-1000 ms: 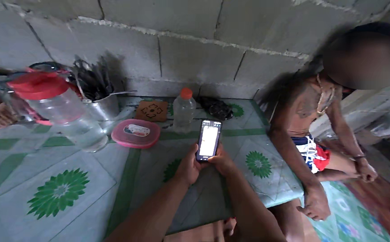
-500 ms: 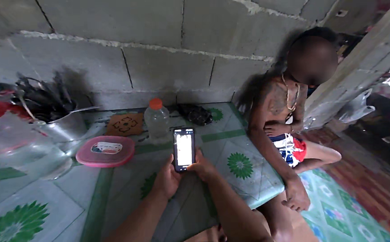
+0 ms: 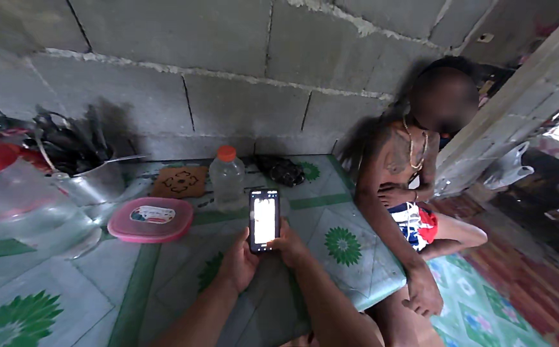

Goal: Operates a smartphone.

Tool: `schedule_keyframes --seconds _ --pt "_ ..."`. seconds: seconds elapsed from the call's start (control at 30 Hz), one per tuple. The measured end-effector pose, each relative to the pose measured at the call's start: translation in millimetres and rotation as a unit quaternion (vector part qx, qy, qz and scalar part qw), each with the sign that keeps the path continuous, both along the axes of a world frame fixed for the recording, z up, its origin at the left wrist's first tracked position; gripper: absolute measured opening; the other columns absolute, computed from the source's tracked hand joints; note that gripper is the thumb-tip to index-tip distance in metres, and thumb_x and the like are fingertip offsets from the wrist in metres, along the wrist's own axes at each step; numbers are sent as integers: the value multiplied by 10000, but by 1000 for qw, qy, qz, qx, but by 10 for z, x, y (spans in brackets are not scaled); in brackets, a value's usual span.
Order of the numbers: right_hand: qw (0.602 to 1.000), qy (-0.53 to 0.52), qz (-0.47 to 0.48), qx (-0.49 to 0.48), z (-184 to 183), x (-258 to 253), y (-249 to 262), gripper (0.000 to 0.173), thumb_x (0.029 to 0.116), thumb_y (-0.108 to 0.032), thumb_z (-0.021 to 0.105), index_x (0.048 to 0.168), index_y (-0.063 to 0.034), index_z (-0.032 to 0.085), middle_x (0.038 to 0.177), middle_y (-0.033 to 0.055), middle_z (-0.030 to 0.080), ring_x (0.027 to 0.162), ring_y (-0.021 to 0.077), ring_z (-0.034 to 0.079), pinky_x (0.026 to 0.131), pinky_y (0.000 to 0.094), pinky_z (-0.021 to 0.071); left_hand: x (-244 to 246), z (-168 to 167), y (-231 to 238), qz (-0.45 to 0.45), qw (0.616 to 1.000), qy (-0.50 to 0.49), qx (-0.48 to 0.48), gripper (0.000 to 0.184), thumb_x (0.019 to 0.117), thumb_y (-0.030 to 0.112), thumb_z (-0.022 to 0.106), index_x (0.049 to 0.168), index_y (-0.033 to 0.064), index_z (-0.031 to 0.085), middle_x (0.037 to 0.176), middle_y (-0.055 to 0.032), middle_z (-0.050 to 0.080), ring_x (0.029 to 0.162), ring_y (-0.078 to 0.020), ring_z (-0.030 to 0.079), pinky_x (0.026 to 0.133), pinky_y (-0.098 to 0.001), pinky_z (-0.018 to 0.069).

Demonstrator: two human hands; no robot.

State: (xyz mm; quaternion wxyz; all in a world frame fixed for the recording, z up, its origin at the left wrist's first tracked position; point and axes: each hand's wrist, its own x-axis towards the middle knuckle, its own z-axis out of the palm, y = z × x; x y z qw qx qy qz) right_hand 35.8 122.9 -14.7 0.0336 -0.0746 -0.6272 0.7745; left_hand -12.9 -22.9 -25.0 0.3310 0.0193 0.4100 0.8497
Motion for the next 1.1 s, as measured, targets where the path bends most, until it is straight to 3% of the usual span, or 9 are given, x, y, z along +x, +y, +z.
schedule_keyframes --seconds 0.1,0.17,0.23,0.5,0.57,0.67,0.77,0.93,1.1 --pt "999 -21 -41 -29 -1 4 -42 763 942 -143 542 1601 -56 166 1508 203 441 1290 233 547 1043 424 504 18 -6 -3 -8 1000 1 7 543 1121 421 237 1475 52 420 1342 -166 621 1184 -277 650 979 -443 561" --pt "997 -22 -53 -43 -24 3 -55 741 983 -275 497 1616 -77 166 1523 203 436 1308 244 535 1054 446 495 21 -4 -9 -6 1000 2 12 535 1122 412 242 1468 49 429 1338 -166 625 1181 -276 652 979 -442 561" --pt "998 -20 -50 -42 -33 0 -47 746 985 -299 495 1615 -76 162 1515 204 443 1301 244 541 1049 442 501 18 0 -7 -5 1000 9 15 533 1121 411 242 1463 49 433 1332 -167 629 1177 -277 653 972 -442 564" --pt "999 -6 -28 -33 -68 -22 -27 862 876 -166 612 1596 -58 151 1470 193 477 1239 219 584 1006 407 532 20 -4 -18 -5 1000 9 10 540 1119 427 249 1503 73 387 1360 -160 611 1200 -273 641 993 -443 552" --pt "999 -8 -29 -35 -67 -19 -22 821 905 -181 587 1594 -58 159 1472 195 478 1249 229 581 1014 420 530 16 5 -15 -3 1000 6 7 538 1119 426 248 1507 81 387 1363 -159 611 1204 -278 639 990 -451 554" --pt "998 -7 -44 -41 -45 -2 -31 696 1020 -282 461 1608 -61 162 1506 199 452 1297 236 550 1051 435 505 12 21 -1 0 1000 6 5 530 1120 422 249 1509 94 396 1373 -154 608 1216 -279 633 991 -460 552" --pt "997 -6 -54 -49 -56 2 -35 674 1051 -333 413 1615 -64 159 1518 203 451 1315 243 544 1067 448 497 18 7 0 -2 1000 10 11 525 1121 414 243 1502 89 399 1371 -148 608 1215 -277 631 990 -458 552" --pt "998 0 -32 -59 -55 12 -39 804 918 -119 562 1602 -62 143 1492 190 462 1262 223 575 1019 419 527 15 6 -13 -3 1000 -3 5 539 1117 438 250 1497 93 414 1360 -149 619 1201 -274 641 983 -453 555" --pt "999 19 -10 -46 -80 2 -42 861 884 -40 575 1600 -47 97 1471 186 476 1234 194 593 1010 383 534 18 11 -24 7 1000 -20 -3 538 1117 433 260 1449 56 453 1301 -156 647 1151 -263 664 952 -433 569"
